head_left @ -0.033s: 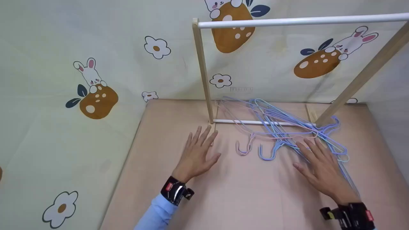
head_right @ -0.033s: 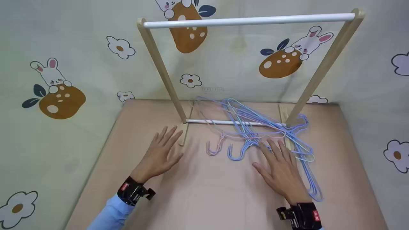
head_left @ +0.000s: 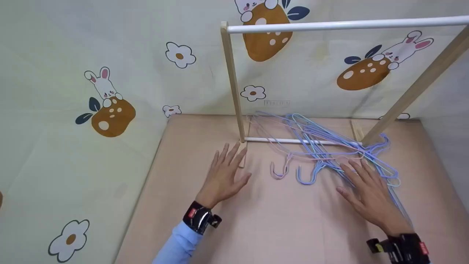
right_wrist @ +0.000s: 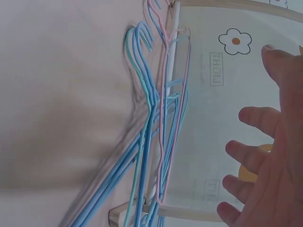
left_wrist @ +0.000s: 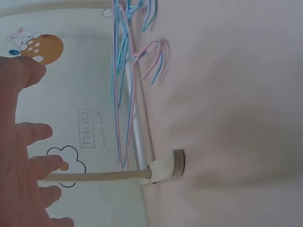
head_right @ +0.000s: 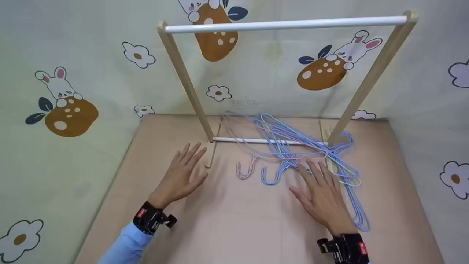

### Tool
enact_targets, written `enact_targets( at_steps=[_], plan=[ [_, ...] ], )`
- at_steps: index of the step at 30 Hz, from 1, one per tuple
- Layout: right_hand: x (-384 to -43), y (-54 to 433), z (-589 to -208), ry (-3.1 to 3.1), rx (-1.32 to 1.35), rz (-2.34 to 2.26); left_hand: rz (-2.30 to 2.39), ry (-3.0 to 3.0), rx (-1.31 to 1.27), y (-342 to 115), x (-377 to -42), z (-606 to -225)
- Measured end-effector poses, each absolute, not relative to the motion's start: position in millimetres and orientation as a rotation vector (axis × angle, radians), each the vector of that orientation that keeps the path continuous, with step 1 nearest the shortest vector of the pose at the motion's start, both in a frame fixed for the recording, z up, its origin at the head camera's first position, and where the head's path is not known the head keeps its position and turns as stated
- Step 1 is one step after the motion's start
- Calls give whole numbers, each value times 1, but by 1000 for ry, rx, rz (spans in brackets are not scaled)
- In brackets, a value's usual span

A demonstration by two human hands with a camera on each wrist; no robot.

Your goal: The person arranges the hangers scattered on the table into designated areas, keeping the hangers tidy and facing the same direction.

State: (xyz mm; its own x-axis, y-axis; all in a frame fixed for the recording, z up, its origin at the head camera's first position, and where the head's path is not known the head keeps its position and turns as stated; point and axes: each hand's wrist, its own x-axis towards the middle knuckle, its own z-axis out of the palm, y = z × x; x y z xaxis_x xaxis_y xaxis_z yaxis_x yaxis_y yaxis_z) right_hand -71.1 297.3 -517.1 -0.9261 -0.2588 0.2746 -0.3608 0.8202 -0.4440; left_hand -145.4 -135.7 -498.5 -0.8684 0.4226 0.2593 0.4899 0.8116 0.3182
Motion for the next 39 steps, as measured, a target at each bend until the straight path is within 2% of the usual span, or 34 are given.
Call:
enact_targets(
  at_steps=[3,9,13,21,39],
  plan=[
    [-74,297,-517,-2763,471,767,-664,-2769,-656,-141,-156,-490],
    [-85,294,-526,-2587,501,778,-950,-2609,-388,-159,-197,-456],
    [-101,291,-536,-2530,529,742,-1021,-2539,-310,-164,-223,-435],
    [-133,277,-546,-2552,590,768,-1089,-2461,-364,-148,-255,-403],
    [-163,249,-568,-2563,641,797,-1223,-2384,-589,-122,-271,-381]
  ],
)
